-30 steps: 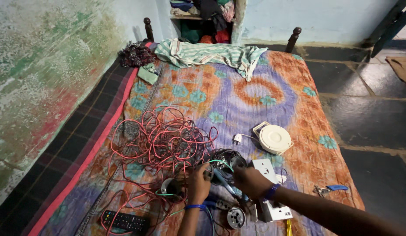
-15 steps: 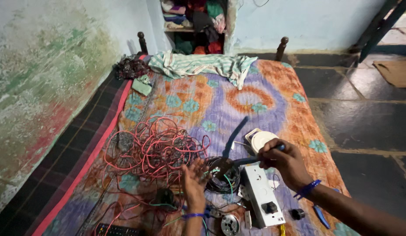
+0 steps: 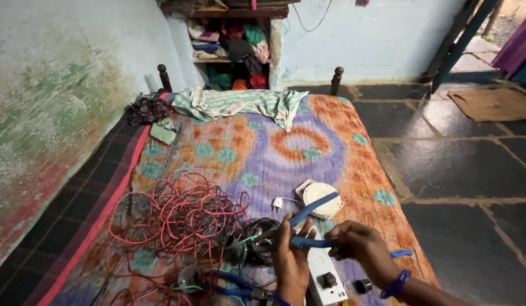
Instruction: The person works on a bed with electrical components, using pliers and a screwdriver to strip wires and tighten connections on a white switchboard and a small black component. The person handles multiple wires and tools throughout the task.
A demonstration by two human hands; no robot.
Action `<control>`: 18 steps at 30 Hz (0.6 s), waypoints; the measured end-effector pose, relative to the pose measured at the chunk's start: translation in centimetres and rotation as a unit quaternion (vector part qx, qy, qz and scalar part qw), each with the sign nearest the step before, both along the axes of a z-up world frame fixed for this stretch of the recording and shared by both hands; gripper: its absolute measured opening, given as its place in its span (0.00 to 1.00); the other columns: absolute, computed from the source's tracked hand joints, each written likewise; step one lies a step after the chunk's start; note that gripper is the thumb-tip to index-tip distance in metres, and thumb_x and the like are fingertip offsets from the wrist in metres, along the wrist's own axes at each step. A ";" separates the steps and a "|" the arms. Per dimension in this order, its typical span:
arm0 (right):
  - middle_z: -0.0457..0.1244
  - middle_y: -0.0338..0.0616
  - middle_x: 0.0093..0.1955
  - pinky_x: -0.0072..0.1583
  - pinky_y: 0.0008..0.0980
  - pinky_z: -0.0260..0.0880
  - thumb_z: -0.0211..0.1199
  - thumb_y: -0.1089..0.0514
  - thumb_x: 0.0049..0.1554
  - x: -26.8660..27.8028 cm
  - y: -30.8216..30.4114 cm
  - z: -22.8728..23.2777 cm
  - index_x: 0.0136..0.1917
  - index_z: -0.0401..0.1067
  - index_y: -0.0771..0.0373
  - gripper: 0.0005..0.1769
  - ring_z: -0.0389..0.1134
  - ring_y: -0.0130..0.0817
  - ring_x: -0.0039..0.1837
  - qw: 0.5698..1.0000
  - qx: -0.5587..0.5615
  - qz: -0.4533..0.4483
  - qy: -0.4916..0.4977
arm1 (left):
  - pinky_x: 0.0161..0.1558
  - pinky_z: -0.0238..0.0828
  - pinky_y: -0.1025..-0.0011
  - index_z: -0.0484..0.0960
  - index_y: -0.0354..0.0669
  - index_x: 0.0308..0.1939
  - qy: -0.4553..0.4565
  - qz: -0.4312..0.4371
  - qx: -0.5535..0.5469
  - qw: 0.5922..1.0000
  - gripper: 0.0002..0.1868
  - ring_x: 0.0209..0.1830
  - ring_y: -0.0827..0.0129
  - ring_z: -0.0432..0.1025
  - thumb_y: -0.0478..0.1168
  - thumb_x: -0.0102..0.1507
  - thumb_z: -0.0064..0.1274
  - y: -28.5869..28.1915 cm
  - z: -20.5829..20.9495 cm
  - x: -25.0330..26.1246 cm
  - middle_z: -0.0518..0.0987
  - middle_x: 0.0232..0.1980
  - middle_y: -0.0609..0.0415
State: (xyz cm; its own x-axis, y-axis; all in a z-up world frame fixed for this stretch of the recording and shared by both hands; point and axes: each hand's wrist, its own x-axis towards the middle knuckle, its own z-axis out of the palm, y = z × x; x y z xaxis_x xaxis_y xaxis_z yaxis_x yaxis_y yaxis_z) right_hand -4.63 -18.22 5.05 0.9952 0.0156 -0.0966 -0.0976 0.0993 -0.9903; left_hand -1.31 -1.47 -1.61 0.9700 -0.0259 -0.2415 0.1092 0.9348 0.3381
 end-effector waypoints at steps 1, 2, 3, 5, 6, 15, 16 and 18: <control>0.66 0.52 0.59 0.52 0.37 0.73 0.62 0.59 0.49 -0.4 -0.4 0.6 0.50 0.75 0.61 0.13 0.70 0.42 0.53 0.978 -0.186 0.024 -0.088 | 0.49 0.79 0.57 0.79 0.40 0.59 0.014 0.001 0.012 1.000 0.22 0.52 0.53 0.80 0.46 0.64 0.53 0.3 -0.1 0.0 0.81 0.56 0.47; 0.65 0.49 0.65 0.56 0.37 0.74 0.63 0.59 0.47 -0.8 -0.6 1.1 0.52 0.78 0.57 0.17 0.70 0.40 0.60 0.915 -0.363 0.049 -0.170 | 0.47 0.79 0.57 0.79 0.38 0.58 0.005 -0.002 0.037 0.999 0.21 0.51 0.53 0.81 0.45 0.64 0.54 0.6 -0.1 -0.1 0.81 0.55 0.48; 0.61 0.54 0.68 0.59 0.45 0.68 0.66 0.55 0.45 -1.3 -0.7 1.7 0.52 0.76 0.56 0.20 0.64 0.49 0.64 0.851 -0.458 0.044 -0.254 | 0.44 0.80 0.56 0.79 0.37 0.57 -0.005 -0.005 0.063 0.998 0.21 0.49 0.53 0.81 0.44 0.63 0.54 1.1 0.0 -0.1 0.82 0.54 0.49; 0.52 0.64 0.74 0.66 0.60 0.54 0.73 0.46 0.40 -1.8 -0.5 2.5 0.53 0.74 0.55 0.28 0.52 0.66 0.73 0.672 -0.618 0.033 -0.407 | 0.41 0.81 0.56 0.80 0.34 0.55 -0.007 -0.017 0.115 0.993 0.20 0.47 0.52 0.81 0.43 0.62 0.55 1.5 0.5 0.0 0.82 0.53 0.48; 0.50 0.66 0.74 0.67 0.63 0.50 0.73 0.44 0.39 -1.8 -0.2 2.6 0.54 0.74 0.55 0.31 0.49 0.67 0.74 0.660 -0.620 0.037 -0.423 | 0.40 0.82 0.56 0.81 0.33 0.54 0.004 -0.027 0.140 0.990 0.21 0.46 0.52 0.81 0.43 0.62 0.56 1.5 0.9 -0.1 0.82 0.52 0.47; 0.57 0.52 0.66 0.65 0.56 0.58 0.67 0.62 0.48 -0.6 -0.5 -0.6 0.58 0.77 0.54 0.22 0.57 0.55 0.66 0.744 -0.594 0.107 -0.286 | 0.36 0.81 0.66 0.86 0.32 0.50 -0.077 -0.108 0.357 0.924 0.23 0.40 0.63 0.81 0.48 0.60 0.60 -0.2 3.0 0.2 0.86 0.43 0.48; 0.58 0.50 0.65 0.63 0.52 0.63 0.67 0.64 0.46 -0.4 -1.2 -0.9 0.57 0.77 0.55 0.23 0.60 0.52 0.64 0.777 -0.553 0.098 -0.284 | 0.35 0.79 0.67 0.87 0.33 0.51 -0.088 -0.119 0.400 0.904 0.24 0.40 0.66 0.81 0.50 0.61 0.60 0.0 3.0 0.6 0.86 0.42 0.49; 0.61 0.47 0.61 0.60 0.43 0.69 0.67 0.67 0.47 -0.2 -2.6 -1.6 0.56 0.79 0.57 0.21 0.65 0.46 0.60 0.829 -0.489 0.088 -0.255 | 0.40 0.82 0.72 0.87 0.32 0.52 -0.128 -0.176 0.495 0.841 0.27 0.39 0.67 0.79 0.56 0.66 0.57 0.6 3.0 1.9 0.84 0.41 0.44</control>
